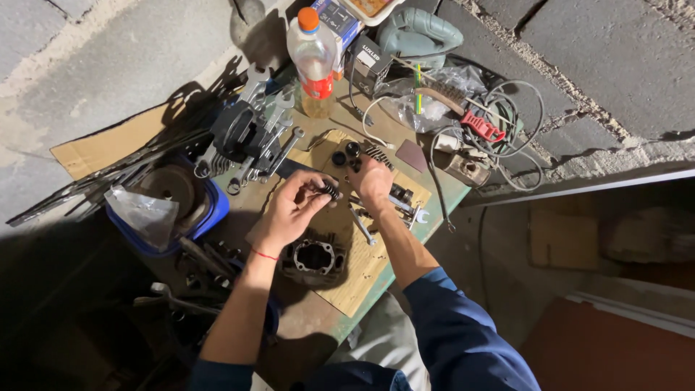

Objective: The person handles various small mechanical components, including springs and valve-like parts, on a cluttered workbench. They pick up and examine a metal cylinder head, turning it over to view different sides, and then place it back on the table among other tools and parts.

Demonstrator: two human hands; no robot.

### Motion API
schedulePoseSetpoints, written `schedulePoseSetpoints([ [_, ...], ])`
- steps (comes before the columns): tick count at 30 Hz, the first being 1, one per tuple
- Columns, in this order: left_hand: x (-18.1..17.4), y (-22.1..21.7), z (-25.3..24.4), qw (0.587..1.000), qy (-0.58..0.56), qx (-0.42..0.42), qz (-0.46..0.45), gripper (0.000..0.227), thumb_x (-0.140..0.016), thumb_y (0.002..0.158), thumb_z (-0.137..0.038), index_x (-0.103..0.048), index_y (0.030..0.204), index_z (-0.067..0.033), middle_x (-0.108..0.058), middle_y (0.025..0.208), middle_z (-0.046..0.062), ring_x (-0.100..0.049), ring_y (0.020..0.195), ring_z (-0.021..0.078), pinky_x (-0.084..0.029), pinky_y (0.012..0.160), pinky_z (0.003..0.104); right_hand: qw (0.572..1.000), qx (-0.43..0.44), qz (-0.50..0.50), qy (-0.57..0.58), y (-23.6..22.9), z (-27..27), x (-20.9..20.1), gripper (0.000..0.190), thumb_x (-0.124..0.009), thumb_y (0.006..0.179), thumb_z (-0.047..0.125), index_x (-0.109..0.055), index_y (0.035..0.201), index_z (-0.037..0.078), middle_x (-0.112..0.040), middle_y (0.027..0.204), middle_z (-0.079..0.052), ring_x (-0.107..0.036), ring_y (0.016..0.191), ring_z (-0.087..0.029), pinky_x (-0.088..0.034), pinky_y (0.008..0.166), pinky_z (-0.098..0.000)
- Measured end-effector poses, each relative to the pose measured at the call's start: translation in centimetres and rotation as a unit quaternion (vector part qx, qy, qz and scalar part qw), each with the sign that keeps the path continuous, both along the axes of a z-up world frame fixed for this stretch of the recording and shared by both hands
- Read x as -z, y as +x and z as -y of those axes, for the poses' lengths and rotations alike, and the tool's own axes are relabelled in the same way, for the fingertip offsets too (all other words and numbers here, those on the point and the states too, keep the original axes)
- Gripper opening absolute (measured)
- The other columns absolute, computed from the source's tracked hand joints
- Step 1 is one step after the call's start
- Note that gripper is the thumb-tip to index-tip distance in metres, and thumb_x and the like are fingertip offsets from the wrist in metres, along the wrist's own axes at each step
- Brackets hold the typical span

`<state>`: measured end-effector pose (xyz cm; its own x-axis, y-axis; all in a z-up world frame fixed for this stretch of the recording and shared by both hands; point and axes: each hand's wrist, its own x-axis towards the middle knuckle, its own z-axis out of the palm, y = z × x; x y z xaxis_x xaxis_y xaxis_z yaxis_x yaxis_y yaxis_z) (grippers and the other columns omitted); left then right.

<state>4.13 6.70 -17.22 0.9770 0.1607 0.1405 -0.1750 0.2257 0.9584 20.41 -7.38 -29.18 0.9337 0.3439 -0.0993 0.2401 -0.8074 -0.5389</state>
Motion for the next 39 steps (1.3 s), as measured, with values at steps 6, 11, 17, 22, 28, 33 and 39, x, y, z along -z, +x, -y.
schedulePoseSetpoints([
  [6,-6.3,1.1,-1.4,0.995,0.007,0.103,0.016,0.018,-0.062,0.104,0.001,-0.051,0.117,-0.0028,-0.069,0.122,0.013,-0.072,0.1,0.0153,-0.06,0.089,0.028,1.0,0.004,-0.017,-0.017,0.1,-0.3,-0.6,0.035,-0.077,0.081,0.043,-0.076,0.101,0.014,-0.075,0.09,-0.016,-0.071,0.089,-0.038,-0.056,0.08,-0.048],
  [11,-6.5,1.2,-1.3,0.994,0.014,0.108,-0.007,0.017,-0.062,0.103,0.001,-0.053,0.116,-0.0031,-0.067,0.124,0.011,-0.071,0.098,0.014,-0.059,0.085,0.027,1.0,0.0,-0.002,0.001,0.4,-0.3,-0.7,0.034,-0.077,0.079,0.04,-0.077,0.099,0.013,-0.075,0.091,-0.017,-0.071,0.089,-0.037,-0.057,0.08,-0.0478],
  [17,-2.7,0.0,-0.2,0.996,0.058,0.067,-0.022,0.02,-0.068,0.1,0.0,-0.057,0.117,-0.0032,-0.067,0.121,0.005,-0.067,0.101,0.0091,-0.057,0.089,0.024,0.998,-0.024,0.044,0.043,-1.7,2.0,-3.5,0.035,-0.079,0.08,0.04,-0.077,0.099,0.011,-0.075,0.088,-0.016,-0.072,0.083,-0.037,-0.057,0.076,-0.0467],
  [22,0.9,-0.9,1.3,0.995,0.088,0.023,-0.051,0.024,-0.073,0.098,-0.001,-0.061,0.119,-0.0037,-0.063,0.11,0.001,-0.062,0.102,0.0056,-0.054,0.088,0.022,0.996,-0.051,0.057,0.055,-3.6,5.7,-9.4,0.036,-0.08,0.078,0.036,-0.078,0.101,0.009,-0.076,0.084,-0.015,-0.073,0.076,-0.036,-0.058,0.071,-0.0449],
  [28,-1.1,-1.7,3.7,0.996,0.068,0.025,-0.054,0.057,-0.073,0.09,0.002,-0.047,0.139,-0.0068,-0.063,0.119,-0.001,-0.061,0.104,0.0053,-0.053,0.084,0.021,0.99,-0.088,0.049,0.101,-6.0,10.2,-18.3,0.027,-0.081,0.082,0.027,-0.079,0.101,0.009,-0.079,0.086,-0.012,-0.077,0.076,-0.024,-0.061,0.071,-0.0339],
  [33,-0.3,-1.6,5.4,0.996,0.014,0.064,-0.067,0.068,-0.07,0.088,0.007,-0.044,0.15,-0.0052,-0.064,0.116,0.005,-0.068,0.106,0.0114,-0.061,0.091,0.027,0.981,-0.131,-0.04,0.134,-7.8,11.5,-25.4,0.029,-0.081,0.08,0.021,-0.078,0.105,0.007,-0.079,0.084,-0.006,-0.074,0.066,-0.016,-0.059,0.064,-0.0291],
  [39,-1.8,-1.4,7.0,0.992,0.081,0.046,-0.08,0.069,-0.076,0.084,0.007,-0.047,0.146,-0.0036,-0.073,0.113,0.01,-0.073,0.103,0.0153,-0.061,0.09,0.029,0.967,-0.215,-0.037,0.134,-9.0,11.6,-25.5,0.029,-0.083,0.079,0.018,-0.077,0.104,0.006,-0.077,0.082,-0.007,-0.075,0.069,-0.015,-0.059,0.066,-0.0293],
])
